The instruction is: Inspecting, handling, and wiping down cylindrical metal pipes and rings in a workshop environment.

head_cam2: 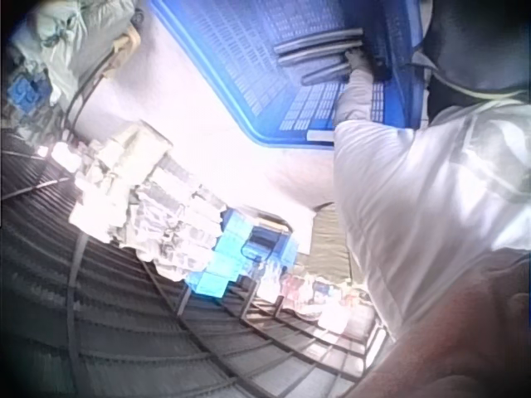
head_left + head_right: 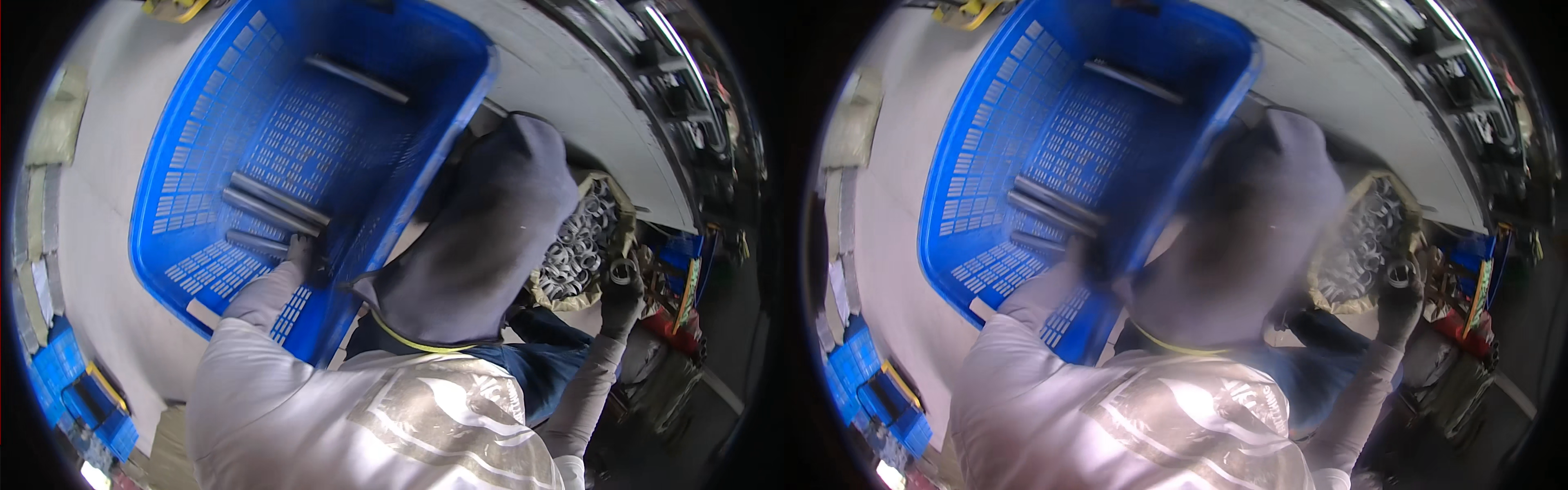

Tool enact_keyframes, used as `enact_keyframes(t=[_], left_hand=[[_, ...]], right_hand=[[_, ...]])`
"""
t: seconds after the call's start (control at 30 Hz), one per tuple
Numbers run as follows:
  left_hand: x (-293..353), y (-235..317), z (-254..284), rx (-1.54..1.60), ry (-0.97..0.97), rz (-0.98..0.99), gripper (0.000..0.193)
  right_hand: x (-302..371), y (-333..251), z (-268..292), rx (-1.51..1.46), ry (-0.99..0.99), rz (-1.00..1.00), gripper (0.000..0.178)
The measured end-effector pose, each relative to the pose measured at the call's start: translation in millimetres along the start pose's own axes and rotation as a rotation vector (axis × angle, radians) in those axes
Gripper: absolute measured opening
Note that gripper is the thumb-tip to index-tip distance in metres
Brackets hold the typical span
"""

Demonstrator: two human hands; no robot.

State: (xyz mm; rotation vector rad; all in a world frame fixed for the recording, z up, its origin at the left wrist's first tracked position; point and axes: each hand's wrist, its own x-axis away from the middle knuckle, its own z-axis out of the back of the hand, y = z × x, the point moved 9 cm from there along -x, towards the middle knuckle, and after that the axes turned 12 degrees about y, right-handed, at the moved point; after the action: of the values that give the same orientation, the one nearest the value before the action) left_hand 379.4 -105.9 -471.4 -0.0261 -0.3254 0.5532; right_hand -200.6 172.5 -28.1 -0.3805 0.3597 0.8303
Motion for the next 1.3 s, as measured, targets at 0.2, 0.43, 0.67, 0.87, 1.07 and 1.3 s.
enact_keyframes(t=[0.2, 0.43, 0.67, 0.87, 1.07, 1.3], left_hand=[[-97.6, -26.7, 231.9, 0.714, -0.190, 0.313, 0.040], [-155.6, -10.7, 463.0, 0.825, 0.330, 0.112, 0.041], [-128.8, 225.9, 637.6, 0.179, 0.827, -0.593, 0.033], [-156.7, 305.5, 618.4, 0.138, 0.648, -0.651, 0.040], [-163.1, 322.3, 605.5, 0.104, 0.573, -0.654, 0.041], [-167.3, 336.3, 593.7, -0.011, 0.534, -0.635, 0.042]], right_hand=[[14.6, 20.5, -28.7, -0.468, -0.036, -0.351, 0.047], [28.5, -7.9, -87.7, -1.891, -0.158, -1.174, 0.052], [10.7, -19.4, -52.4, -1.211, 0.035, -0.765, 0.032], [-2.2, -67.1, 20.7, -0.656, 0.424, -0.144, 0.034], [4.5, -48.1, 2.6, -0.716, 0.344, -0.238, 0.028], [18.9, -49.9, -19.6, -0.618, 0.413, -0.382, 0.026]])
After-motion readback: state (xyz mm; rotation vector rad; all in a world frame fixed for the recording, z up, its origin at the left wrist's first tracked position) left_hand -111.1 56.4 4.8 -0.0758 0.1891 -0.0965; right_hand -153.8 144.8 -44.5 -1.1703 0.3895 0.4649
